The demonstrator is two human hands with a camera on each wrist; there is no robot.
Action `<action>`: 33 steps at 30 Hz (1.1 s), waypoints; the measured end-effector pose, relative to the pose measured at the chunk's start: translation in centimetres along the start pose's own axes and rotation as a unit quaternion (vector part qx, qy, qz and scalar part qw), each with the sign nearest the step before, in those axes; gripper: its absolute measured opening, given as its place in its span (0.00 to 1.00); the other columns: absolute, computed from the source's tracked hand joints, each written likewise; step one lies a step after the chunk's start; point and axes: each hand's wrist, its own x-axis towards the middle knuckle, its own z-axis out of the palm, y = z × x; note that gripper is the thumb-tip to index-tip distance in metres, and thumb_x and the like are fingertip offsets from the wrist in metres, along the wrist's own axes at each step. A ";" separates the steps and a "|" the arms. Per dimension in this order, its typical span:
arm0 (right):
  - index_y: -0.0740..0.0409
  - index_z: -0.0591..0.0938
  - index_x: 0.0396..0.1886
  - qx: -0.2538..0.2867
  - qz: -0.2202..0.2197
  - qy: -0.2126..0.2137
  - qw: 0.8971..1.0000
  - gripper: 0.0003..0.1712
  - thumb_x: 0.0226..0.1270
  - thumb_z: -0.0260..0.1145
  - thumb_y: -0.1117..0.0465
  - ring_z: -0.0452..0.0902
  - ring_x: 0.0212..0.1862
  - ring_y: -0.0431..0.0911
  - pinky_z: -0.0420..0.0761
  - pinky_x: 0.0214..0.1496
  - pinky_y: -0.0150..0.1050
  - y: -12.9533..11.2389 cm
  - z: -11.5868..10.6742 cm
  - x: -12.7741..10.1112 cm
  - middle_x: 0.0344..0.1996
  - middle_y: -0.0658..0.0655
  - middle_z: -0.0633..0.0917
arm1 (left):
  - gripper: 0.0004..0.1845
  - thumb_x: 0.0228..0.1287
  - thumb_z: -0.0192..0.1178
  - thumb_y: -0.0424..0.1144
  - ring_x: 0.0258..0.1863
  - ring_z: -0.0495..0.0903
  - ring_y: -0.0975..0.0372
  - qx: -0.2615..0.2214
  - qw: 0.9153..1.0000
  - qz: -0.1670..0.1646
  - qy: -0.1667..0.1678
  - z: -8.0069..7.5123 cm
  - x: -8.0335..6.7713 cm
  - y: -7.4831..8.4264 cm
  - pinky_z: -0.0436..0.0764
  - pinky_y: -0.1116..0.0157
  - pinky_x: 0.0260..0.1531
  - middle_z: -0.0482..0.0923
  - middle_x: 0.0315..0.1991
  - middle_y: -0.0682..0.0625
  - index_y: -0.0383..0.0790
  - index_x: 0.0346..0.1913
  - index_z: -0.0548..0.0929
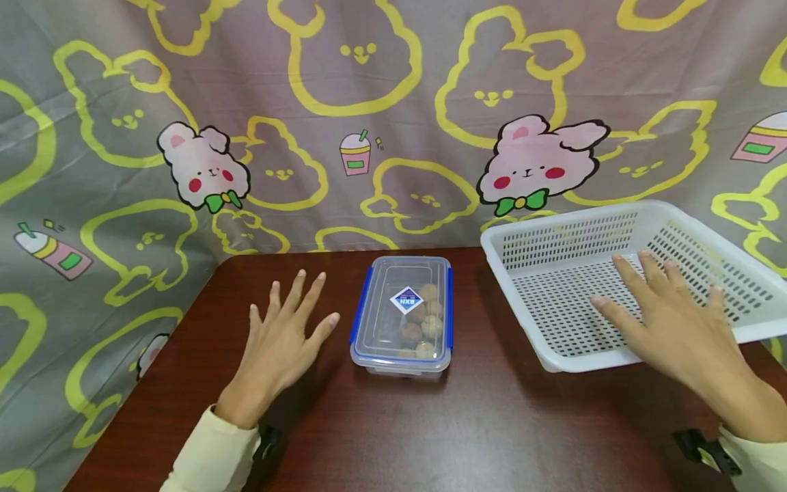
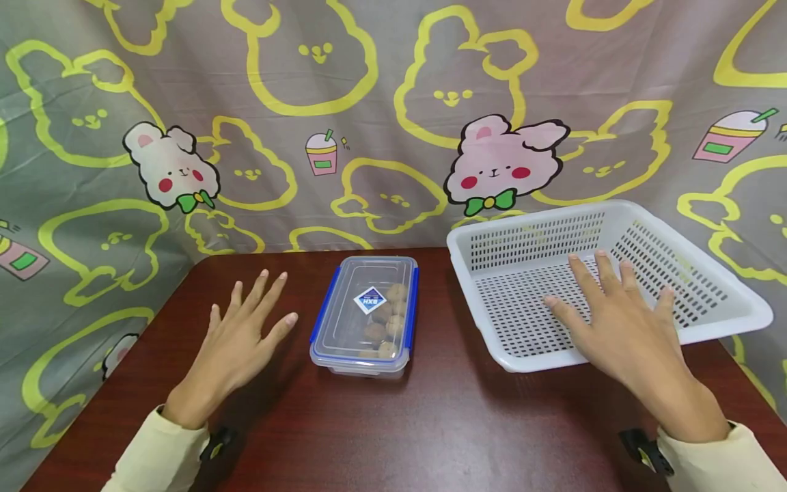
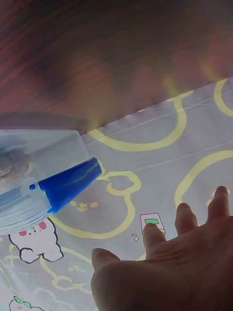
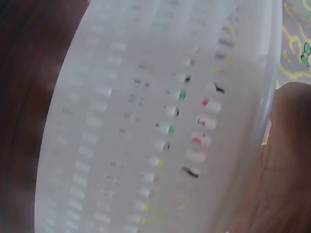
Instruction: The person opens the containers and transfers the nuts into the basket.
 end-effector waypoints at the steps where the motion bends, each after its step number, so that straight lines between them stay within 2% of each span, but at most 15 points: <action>1: 0.54 0.46 0.87 0.004 -0.004 0.001 1.000 0.49 0.81 0.45 0.31 0.30 0.81 0.76 0.26 0.67 0.87 -0.3 0.0 -0.1 0.83 0.75 0.43 | 0.42 0.77 0.42 0.70 0.83 0.38 0.33 -0.005 1.000 -0.001 -0.001 0.0 0.0 0.1 0.38 0.23 0.72 0.41 0.87 0.44 0.63 0.86 0.45; 9: 0.57 0.52 0.86 0.018 -0.042 0.014 0.999 0.48 0.81 0.50 0.33 0.44 0.80 0.77 0.37 0.71 0.85 -3.8 0.1 -0.7 0.81 0.76 0.53 | 0.41 0.78 0.43 0.69 0.83 0.44 0.35 -0.050 0.999 -0.014 -0.013 0.5 -0.3 0.8 0.44 0.25 0.74 0.44 0.87 0.44 0.63 0.86 0.46; 14: 0.59 0.60 0.84 0.025 -0.079 0.047 0.995 0.47 0.79 0.56 0.34 0.59 0.76 0.74 0.56 0.72 0.79 -6.4 0.5 -1.1 0.78 0.74 0.64 | 0.40 0.79 0.40 0.70 0.84 0.49 0.39 -0.091 0.996 -0.017 -0.011 1.0 -0.5 1.1 0.51 0.26 0.73 0.47 0.87 0.47 0.64 0.86 0.47; 17: 0.58 0.64 0.82 0.041 -0.097 0.056 0.993 0.46 0.77 0.59 0.35 0.64 0.75 0.72 0.63 0.70 0.75 -8.1 0.5 -1.3 0.77 0.71 0.69 | 0.38 0.79 0.39 0.71 0.83 0.54 0.43 -0.122 0.992 -0.012 -0.008 1.3 -0.6 1.2 0.58 0.26 0.71 0.49 0.86 0.50 0.67 0.85 0.47; 21: 0.57 0.65 0.82 0.077 -0.111 0.054 0.989 0.45 0.77 0.61 0.36 0.66 0.75 0.70 0.66 0.71 0.73 -10.2 0.6 -1.6 0.77 0.68 0.70 | 0.37 0.79 0.40 0.70 0.82 0.58 0.48 -0.166 0.986 -0.013 -0.010 1.9 -0.5 1.4 0.61 0.28 0.71 0.52 0.86 0.52 0.70 0.84 0.48; 26: 0.58 0.66 0.81 0.108 -0.132 0.060 0.984 0.43 0.77 0.62 0.40 0.67 0.75 0.67 0.67 0.72 0.71 -12.7 1.0 -1.7 0.76 0.67 0.71 | 0.35 0.81 0.45 0.64 0.83 0.57 0.48 -0.224 0.974 -0.012 -0.013 2.6 -0.2 1.8 0.57 0.36 0.78 0.55 0.85 0.51 0.63 0.85 0.53; 30: 0.56 0.63 0.83 0.133 -0.139 0.037 0.981 0.44 0.77 0.63 0.40 0.65 0.77 0.67 0.65 0.75 0.70 -14.7 1.4 -1.8 0.78 0.67 0.69 | 0.34 0.83 0.47 0.60 0.83 0.56 0.48 -0.265 0.964 -0.006 -0.015 2.9 0.1 2.0 0.56 0.40 0.80 0.55 0.84 0.50 0.59 0.85 0.55; 33: 0.54 0.62 0.84 0.156 -0.142 0.019 0.977 0.44 0.77 0.62 0.40 0.64 0.77 0.67 0.65 0.75 0.71 -15.9 1.9 -1.9 0.79 0.67 0.67 | 0.33 0.83 0.48 0.57 0.82 0.60 0.47 -0.292 0.956 -0.008 -0.019 3.1 0.2 2.1 0.59 0.40 0.79 0.58 0.84 0.49 0.59 0.84 0.57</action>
